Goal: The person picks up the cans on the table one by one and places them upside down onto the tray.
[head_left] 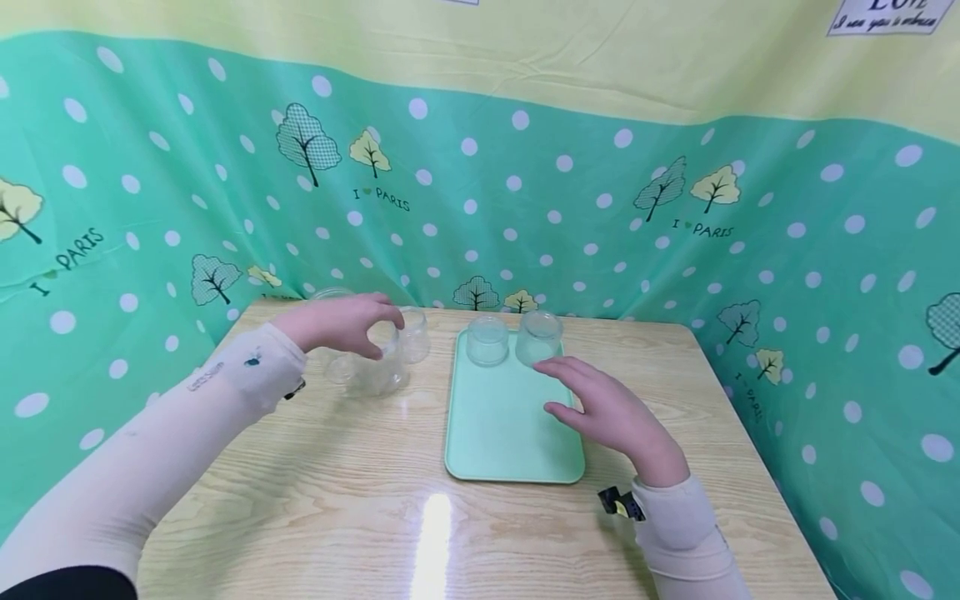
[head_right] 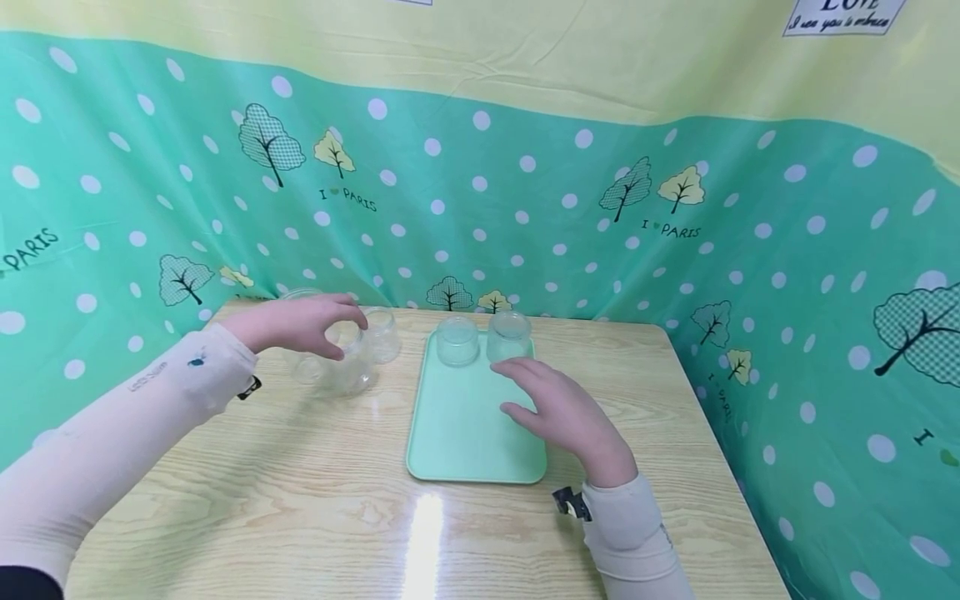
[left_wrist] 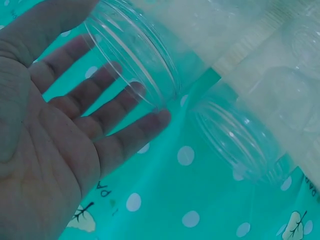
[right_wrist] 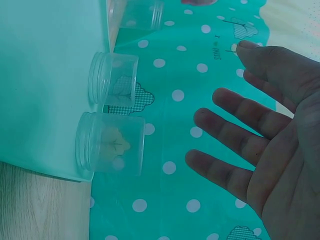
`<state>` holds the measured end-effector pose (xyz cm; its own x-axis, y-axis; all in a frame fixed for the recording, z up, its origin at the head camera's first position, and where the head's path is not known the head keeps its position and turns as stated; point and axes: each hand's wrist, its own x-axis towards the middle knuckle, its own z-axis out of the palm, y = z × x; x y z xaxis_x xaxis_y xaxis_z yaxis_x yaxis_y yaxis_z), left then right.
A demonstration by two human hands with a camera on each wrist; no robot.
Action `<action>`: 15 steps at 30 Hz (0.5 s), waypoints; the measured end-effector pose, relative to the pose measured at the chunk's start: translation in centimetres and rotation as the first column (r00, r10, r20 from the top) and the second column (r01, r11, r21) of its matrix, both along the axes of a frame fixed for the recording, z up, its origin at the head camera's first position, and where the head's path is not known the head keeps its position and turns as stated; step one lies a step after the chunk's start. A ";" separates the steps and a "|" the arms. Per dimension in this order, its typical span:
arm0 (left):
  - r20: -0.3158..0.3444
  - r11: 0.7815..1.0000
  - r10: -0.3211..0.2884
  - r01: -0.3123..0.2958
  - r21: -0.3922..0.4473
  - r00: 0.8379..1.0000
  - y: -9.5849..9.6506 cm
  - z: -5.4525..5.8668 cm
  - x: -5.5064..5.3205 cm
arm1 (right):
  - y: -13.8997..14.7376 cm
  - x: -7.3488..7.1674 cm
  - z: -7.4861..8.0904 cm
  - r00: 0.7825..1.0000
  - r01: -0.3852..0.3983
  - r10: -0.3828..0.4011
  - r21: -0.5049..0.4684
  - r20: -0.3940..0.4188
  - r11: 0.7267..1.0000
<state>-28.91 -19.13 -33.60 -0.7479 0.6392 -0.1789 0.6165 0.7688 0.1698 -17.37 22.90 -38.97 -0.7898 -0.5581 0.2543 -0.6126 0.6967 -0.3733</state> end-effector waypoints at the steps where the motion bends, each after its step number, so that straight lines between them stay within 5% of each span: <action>1: -0.005 1.000 -0.002 0.002 0.010 1.000 -0.1 0.1 0.1 | 0.0 0.0 0.0 1.000 0.000 0.000 -0.001 -0.002 1.000; 15: 0.009 0.993 -0.019 0.018 0.119 1.000 -0.2 1.6 2.3 | 0.0 0.0 0.0 1.000 0.011 -0.011 0.016 0.016 1.000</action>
